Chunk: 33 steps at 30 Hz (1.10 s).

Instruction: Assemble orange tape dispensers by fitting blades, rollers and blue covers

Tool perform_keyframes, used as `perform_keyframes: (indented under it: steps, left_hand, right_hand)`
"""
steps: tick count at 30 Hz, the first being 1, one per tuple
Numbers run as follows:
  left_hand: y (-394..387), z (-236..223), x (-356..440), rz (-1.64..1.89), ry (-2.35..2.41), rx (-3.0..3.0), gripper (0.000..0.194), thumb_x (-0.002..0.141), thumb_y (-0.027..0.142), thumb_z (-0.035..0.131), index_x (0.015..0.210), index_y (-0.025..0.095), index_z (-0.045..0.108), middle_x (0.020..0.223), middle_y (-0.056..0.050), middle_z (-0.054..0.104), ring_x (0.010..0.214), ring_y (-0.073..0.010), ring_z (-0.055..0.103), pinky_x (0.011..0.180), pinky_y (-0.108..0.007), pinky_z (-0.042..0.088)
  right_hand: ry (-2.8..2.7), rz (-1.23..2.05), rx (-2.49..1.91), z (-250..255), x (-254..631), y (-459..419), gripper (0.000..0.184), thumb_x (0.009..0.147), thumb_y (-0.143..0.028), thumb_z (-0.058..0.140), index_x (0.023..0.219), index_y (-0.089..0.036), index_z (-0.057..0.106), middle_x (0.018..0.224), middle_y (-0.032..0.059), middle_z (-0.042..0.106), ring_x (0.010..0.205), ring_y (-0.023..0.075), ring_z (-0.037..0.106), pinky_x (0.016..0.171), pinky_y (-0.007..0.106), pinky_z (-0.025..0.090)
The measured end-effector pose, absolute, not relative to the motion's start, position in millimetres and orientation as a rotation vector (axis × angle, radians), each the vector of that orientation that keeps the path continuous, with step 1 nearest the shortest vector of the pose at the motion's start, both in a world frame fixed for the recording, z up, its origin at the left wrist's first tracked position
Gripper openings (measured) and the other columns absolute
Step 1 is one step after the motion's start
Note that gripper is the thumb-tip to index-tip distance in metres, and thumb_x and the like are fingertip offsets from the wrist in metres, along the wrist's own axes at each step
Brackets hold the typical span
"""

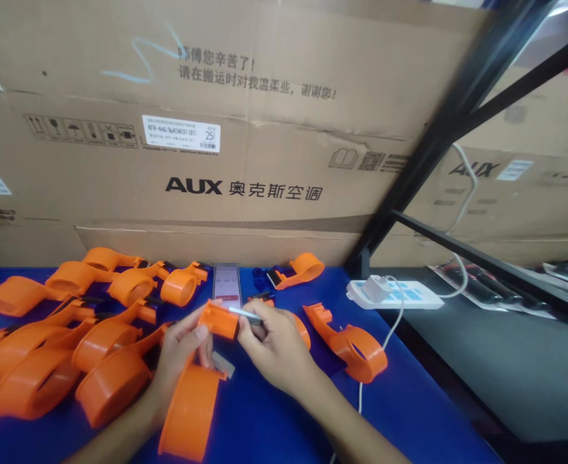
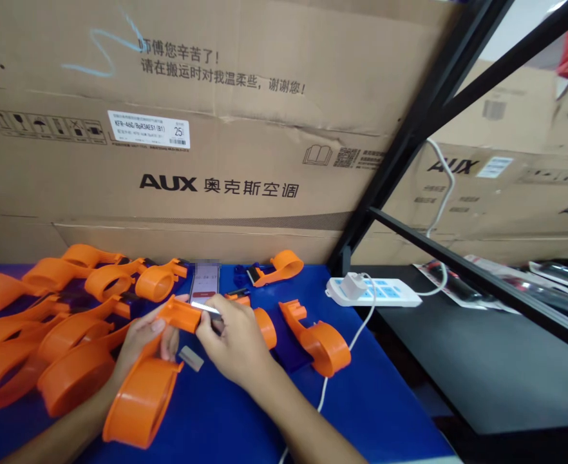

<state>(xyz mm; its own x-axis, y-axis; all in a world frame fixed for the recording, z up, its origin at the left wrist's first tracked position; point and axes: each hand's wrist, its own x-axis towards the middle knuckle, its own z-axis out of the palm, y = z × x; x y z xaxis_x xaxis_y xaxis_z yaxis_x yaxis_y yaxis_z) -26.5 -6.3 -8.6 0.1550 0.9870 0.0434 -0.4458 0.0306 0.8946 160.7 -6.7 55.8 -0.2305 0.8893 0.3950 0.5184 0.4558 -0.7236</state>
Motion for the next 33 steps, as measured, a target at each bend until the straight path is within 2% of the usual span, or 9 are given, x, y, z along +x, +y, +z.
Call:
perform_keyframes:
  steps: [3, 5, 8, 11, 15, 18, 25, 29, 33]
  left_hand:
    - [-12, -4, -22, 1.288, 0.780, 0.899, 0.052, 0.089, 0.041, 0.070, 0.134, 0.016, 0.063, 0.051, 0.004, 0.058, 0.047, -0.0166, 0.059, 0.053, -0.029, 0.055]
    - [-15, 0, -20, 1.328, 0.781, 0.879, 0.048, 0.089, 0.041, 0.070, 0.131, 0.019, 0.063, 0.052, 0.005, 0.058, 0.048, -0.0171, 0.060, 0.054, -0.029, 0.055]
    - [-16, 5, -18, 1.416, 0.790, 0.852, 0.040, 0.090, 0.041, 0.069, 0.124, 0.021, 0.065, 0.053, 0.005, 0.058, 0.047, -0.0143, 0.056, 0.054, -0.026, 0.053]
    - [-14, 4, -18, 1.490, 0.819, 0.871, 0.029, 0.091, 0.042, 0.069, 0.108, 0.020, 0.067, 0.054, 0.004, 0.058, 0.050, -0.0133, 0.051, 0.053, -0.024, 0.048]
    - [-12, 1, -19, 1.513, 0.828, 0.906, 0.025, 0.092, 0.045, 0.066, 0.089, 0.021, 0.064, 0.054, 0.003, 0.057, 0.050, -0.0139, 0.051, 0.052, -0.025, 0.046]
    - [-11, 3, -19, 1.500, 0.835, 0.923, 0.027, 0.093, 0.048, 0.063, 0.086, 0.021, 0.064, 0.054, 0.003, 0.057, 0.049, -0.0144, 0.050, 0.053, -0.026, 0.046]
    - [-9, 1, -21, 1.436, 0.878, 0.966, 0.045, 0.092, 0.052, 0.063, 0.061, 0.019, 0.057, 0.055, 0.000, 0.058, 0.052, -0.0141, 0.053, 0.055, -0.027, 0.046]
    - [-13, 0, -18, 1.405, 0.936, 0.952, 0.041, 0.089, 0.049, 0.068, 0.063, 0.019, 0.059, 0.058, 0.000, 0.058, 0.053, -0.0136, 0.055, 0.055, -0.026, 0.048]
    - [-15, 3, -15, 1.389, 0.922, 0.908, 0.038, 0.088, 0.050, 0.069, 0.068, 0.019, 0.059, 0.058, 0.001, 0.058, 0.054, -0.0137, 0.056, 0.055, -0.025, 0.049]
  right_hand:
    - [-1.845, 0.590, -1.187, 53, 159, -7, 0.019, 0.097, -0.027, 0.053, 0.080, -0.022, 0.061, 0.057, -0.0057, 0.048, 0.048, 0.0114, 0.041, 0.048, 0.024, 0.028]
    - [-1.798, 0.600, -1.178, 51, 158, -7, 0.013, 0.098, -0.029, 0.055, 0.097, -0.022, 0.066, 0.061, -0.0050, 0.054, 0.050, 0.0126, 0.048, 0.049, 0.024, 0.035]
    - [-1.677, 0.577, -1.147, 48, 158, -5, 0.024, 0.097, -0.031, 0.058, 0.118, -0.022, 0.066, 0.082, 0.0013, 0.066, 0.065, 0.0157, 0.061, 0.058, 0.026, 0.047]
    - [-1.612, 0.595, -1.084, 45, 158, -5, 0.028, 0.099, -0.032, 0.056, 0.122, -0.023, 0.069, 0.101, 0.0070, 0.068, 0.081, 0.0183, 0.065, 0.065, 0.028, 0.053]
    - [-1.548, 0.668, -1.035, 40, 158, -4, 0.031, 0.100, -0.034, 0.056, 0.127, -0.025, 0.070, 0.103, 0.0071, 0.068, 0.075, 0.0171, 0.063, 0.064, 0.029, 0.054]
    - [-1.501, 0.723, -1.023, 37, 159, -5, 0.027, 0.101, -0.036, 0.057, 0.120, -0.026, 0.073, 0.107, 0.0075, 0.070, 0.073, 0.0166, 0.063, 0.060, 0.029, 0.052]
    - [-1.507, 0.822, -0.950, 37, 152, -10, 0.027, 0.100, -0.034, 0.060, 0.121, -0.028, 0.075, 0.119, 0.0089, 0.068, 0.090, 0.0207, 0.067, 0.071, 0.033, 0.057]
    - [-1.598, 0.785, -0.930, 37, 148, -11, 0.028, 0.100, -0.030, 0.060, 0.124, -0.029, 0.075, 0.116, 0.0081, 0.069, 0.100, 0.0217, 0.066, 0.086, 0.037, 0.056]
    - [-1.641, 0.776, -0.956, 33, 147, -10, 0.033, 0.101, -0.028, 0.058, 0.131, -0.029, 0.070, 0.117, 0.0072, 0.069, 0.100, 0.0202, 0.066, 0.089, 0.035, 0.055]
